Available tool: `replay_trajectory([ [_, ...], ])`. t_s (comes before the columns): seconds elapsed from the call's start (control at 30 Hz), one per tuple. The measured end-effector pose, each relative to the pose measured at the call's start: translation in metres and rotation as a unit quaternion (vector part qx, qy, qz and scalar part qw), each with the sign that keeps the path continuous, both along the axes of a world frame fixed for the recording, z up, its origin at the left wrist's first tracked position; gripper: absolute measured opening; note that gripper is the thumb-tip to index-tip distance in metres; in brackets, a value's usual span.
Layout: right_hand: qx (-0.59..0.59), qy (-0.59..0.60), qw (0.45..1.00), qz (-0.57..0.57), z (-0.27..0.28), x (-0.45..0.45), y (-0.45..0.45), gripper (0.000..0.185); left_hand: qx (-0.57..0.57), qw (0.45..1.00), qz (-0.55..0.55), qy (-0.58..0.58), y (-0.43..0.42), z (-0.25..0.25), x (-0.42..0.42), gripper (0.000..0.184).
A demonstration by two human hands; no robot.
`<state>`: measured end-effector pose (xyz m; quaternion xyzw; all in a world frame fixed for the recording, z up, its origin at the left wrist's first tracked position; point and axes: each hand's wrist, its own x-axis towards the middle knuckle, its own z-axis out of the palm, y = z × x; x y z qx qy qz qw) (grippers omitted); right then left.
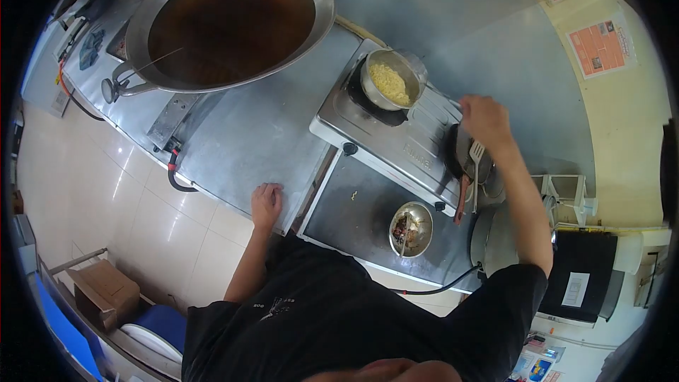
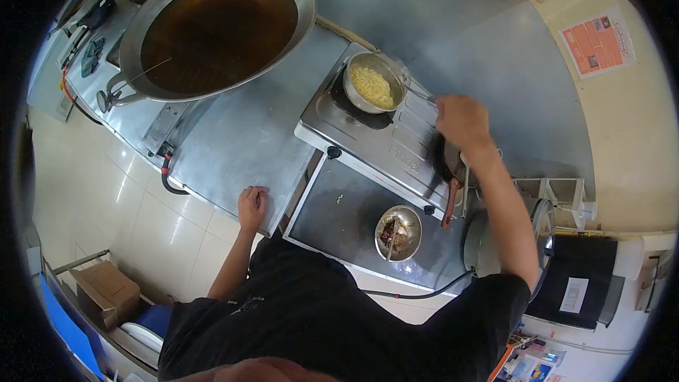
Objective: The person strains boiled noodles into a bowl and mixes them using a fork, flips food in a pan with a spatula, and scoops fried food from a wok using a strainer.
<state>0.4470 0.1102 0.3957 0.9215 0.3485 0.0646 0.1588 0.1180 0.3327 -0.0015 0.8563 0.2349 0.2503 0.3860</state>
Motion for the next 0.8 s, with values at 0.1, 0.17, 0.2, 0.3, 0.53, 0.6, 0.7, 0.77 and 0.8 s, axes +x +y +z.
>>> replay_trajectory([
  [0.1,0.067,0.031,0.997,0.036,0.012,0.045,-0.010,0.024,0.005,1.000,0.002,0.006,0.000,0.003,-0.001,0.007],
  [0.17,0.080,0.129,0.988,-0.030,0.023,0.068,-0.008,0.025,0.004,1.000,0.004,0.007,-0.001,0.004,-0.001,0.006],
  [0.2,0.076,0.206,0.970,-0.107,0.036,0.073,-0.001,0.026,0.002,1.000,0.005,0.005,-0.001,0.004,-0.001,0.007],
  [0.3,0.102,0.316,0.916,-0.226,0.044,0.078,-0.004,0.030,-0.003,1.000,0.004,0.007,0.000,0.003,0.000,0.007],
  [0.53,0.199,0.422,0.840,-0.277,0.026,0.091,-0.043,0.033,-0.002,1.000,0.007,0.016,0.001,-0.001,-0.002,0.008],
  [0.6,0.210,0.425,0.836,-0.277,0.022,0.086,-0.047,0.033,-0.004,1.000,0.005,0.020,0.002,-0.001,-0.001,0.008],
  [0.7,0.246,0.438,0.813,-0.296,0.015,0.079,-0.056,0.033,-0.004,1.000,-0.004,0.023,0.002,-0.001,-0.002,0.008],
  [0.77,0.273,0.447,0.793,-0.311,0.012,0.078,-0.063,0.033,-0.001,1.000,-0.005,0.023,0.002,-0.001,-0.002,0.008],
  [0.8,0.285,0.452,0.783,-0.318,0.009,0.079,-0.067,0.033,0.001,1.000,-0.002,0.023,0.002,-0.001,-0.002,0.008],
])
